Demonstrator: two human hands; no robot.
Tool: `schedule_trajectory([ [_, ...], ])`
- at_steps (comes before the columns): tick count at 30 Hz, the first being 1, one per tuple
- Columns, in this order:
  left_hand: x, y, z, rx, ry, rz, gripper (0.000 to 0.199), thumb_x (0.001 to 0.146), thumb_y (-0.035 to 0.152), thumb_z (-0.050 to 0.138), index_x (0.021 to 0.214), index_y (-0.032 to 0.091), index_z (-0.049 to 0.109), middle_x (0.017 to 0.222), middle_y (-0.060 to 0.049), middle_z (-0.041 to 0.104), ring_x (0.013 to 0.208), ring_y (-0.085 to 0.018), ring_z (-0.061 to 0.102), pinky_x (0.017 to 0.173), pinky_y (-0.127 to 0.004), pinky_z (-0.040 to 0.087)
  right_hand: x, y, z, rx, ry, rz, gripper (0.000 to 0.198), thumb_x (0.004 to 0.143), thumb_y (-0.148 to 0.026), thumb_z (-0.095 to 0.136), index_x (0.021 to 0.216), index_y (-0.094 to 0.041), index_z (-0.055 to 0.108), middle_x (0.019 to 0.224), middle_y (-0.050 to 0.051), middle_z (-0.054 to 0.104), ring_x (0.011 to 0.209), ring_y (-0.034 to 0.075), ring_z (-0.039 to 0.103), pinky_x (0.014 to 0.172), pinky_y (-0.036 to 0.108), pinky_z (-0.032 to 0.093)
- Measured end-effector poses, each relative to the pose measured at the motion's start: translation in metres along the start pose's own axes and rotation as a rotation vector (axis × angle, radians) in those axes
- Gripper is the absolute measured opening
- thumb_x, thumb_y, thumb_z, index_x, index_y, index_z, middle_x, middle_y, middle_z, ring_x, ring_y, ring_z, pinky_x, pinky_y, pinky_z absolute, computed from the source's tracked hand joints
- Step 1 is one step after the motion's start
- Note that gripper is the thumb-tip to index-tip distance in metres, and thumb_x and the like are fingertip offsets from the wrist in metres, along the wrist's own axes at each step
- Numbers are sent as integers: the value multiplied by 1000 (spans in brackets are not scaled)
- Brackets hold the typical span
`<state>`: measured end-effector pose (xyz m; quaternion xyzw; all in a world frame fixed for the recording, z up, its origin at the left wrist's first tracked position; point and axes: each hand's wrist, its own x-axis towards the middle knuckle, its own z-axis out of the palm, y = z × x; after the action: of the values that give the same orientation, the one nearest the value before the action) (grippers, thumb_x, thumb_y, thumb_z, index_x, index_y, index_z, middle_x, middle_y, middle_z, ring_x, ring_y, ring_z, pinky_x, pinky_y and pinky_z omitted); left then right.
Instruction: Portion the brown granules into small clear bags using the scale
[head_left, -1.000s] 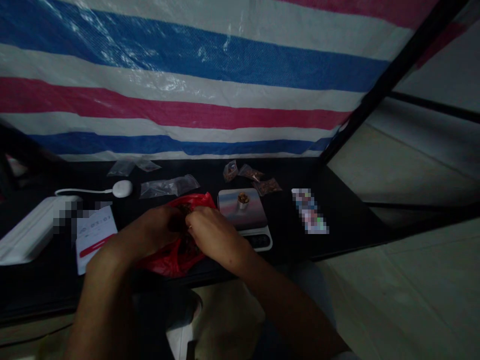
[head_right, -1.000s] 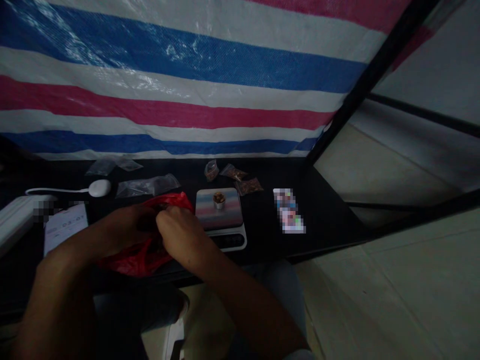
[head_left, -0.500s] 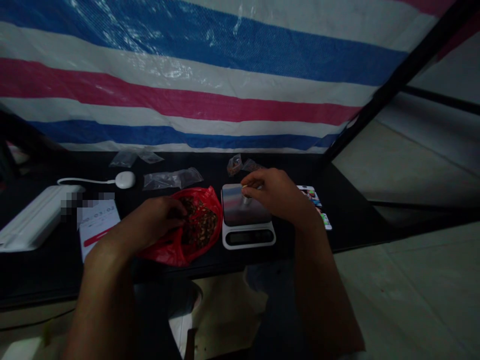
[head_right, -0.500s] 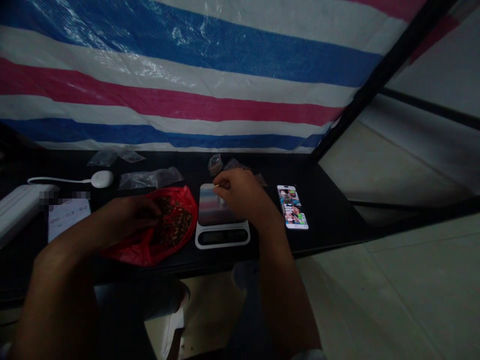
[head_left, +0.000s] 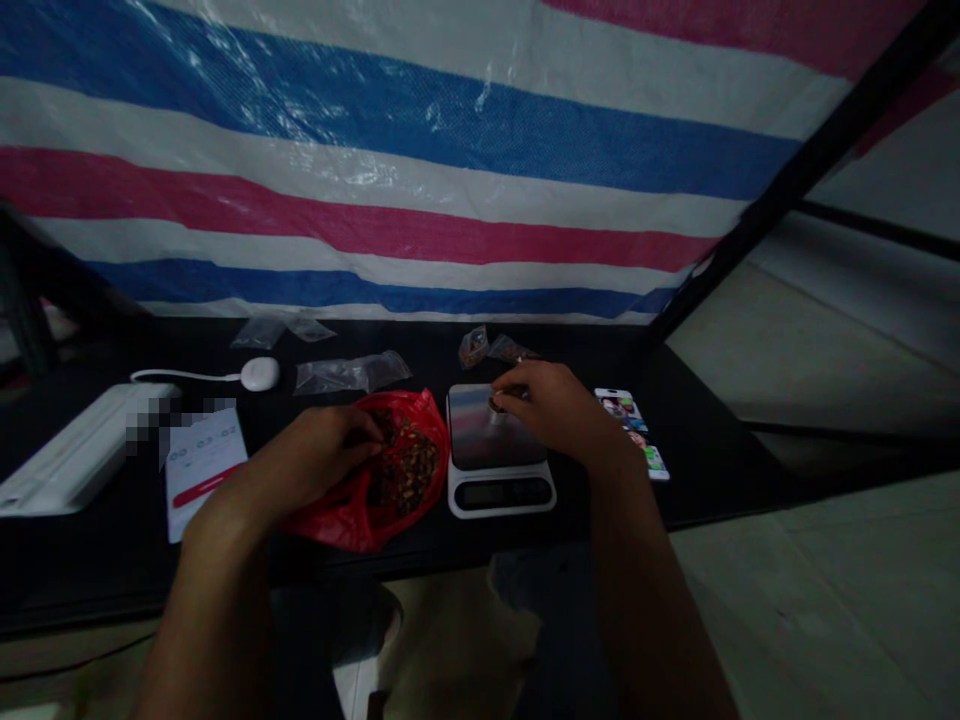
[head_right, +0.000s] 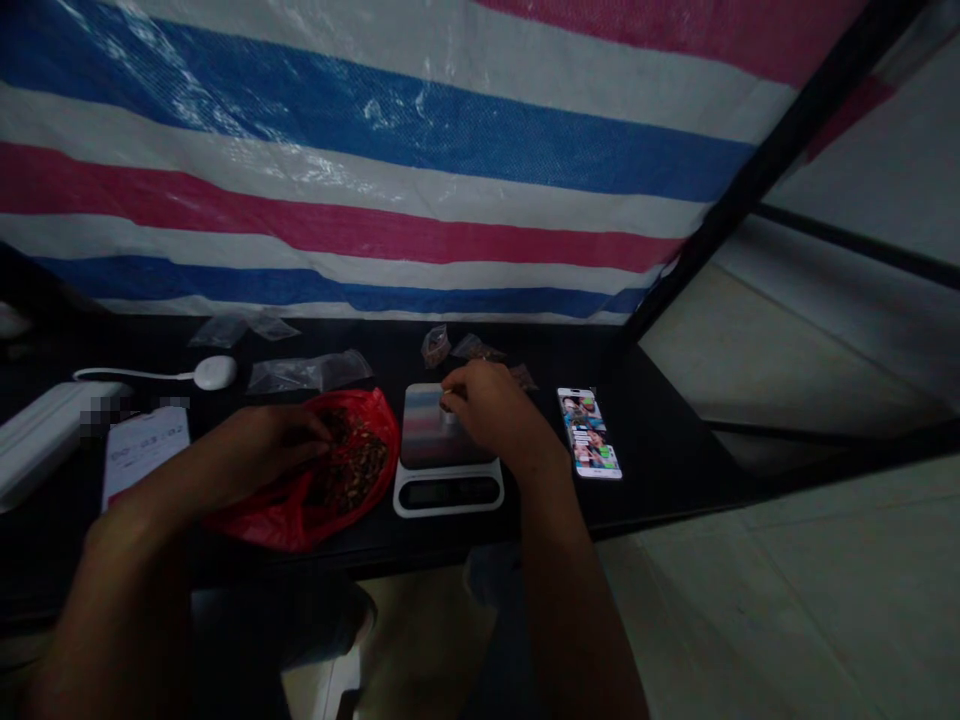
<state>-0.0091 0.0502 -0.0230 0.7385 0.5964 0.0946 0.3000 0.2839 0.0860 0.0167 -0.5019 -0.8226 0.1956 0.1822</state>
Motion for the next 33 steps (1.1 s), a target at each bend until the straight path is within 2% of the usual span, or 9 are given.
schedule_trajectory([
  [7,1,2,0,-6,46,64,26,90,31,56,97,23,80,104,-6,81,91,-24,75,85,-35,52,-1,1,-1,6,7,26,18,93,-17,65,90,-18,82,98,9,82,88,21,74,78,30,50],
  [12,2,6,0,-15,85,96,24,89,31,56,94,22,78,101,-5,80,89,-23,74,86,-34,53,-2,1,0,14,54,-4,26,93,-8,57,97,-17,81,103,10,82,93,21,76,83,31,53],
  [16,4,11,0,-42,134,135,23,90,32,57,96,22,77,101,-6,80,90,-23,73,87,-34,54,-2,3,1,145,80,35,27,93,-5,57,107,-15,77,105,10,81,94,20,77,84,32,57],
  [21,6,19,4,-88,170,224,26,96,37,56,100,22,76,105,-6,79,94,-24,72,90,-37,53,0,7,2,303,59,74,28,87,-2,64,108,-16,75,103,9,81,93,19,78,84,32,59],
  [26,10,24,9,-119,182,266,25,98,37,56,99,22,76,103,-6,78,91,-21,72,86,-34,53,0,9,1,188,97,64,18,91,-10,64,101,-17,78,103,9,81,94,20,76,85,33,57],
  [29,11,23,11,-122,185,269,24,98,35,56,100,21,76,104,-6,78,92,-21,72,86,-34,53,-1,12,-2,155,121,35,21,93,-9,61,102,-17,78,107,9,81,98,20,75,89,33,56],
  [33,11,21,11,-112,185,276,24,98,36,56,100,21,75,105,-6,78,93,-22,72,88,-34,53,-6,20,-8,166,125,74,21,91,-8,62,102,-16,78,104,8,81,94,19,75,82,29,55],
])
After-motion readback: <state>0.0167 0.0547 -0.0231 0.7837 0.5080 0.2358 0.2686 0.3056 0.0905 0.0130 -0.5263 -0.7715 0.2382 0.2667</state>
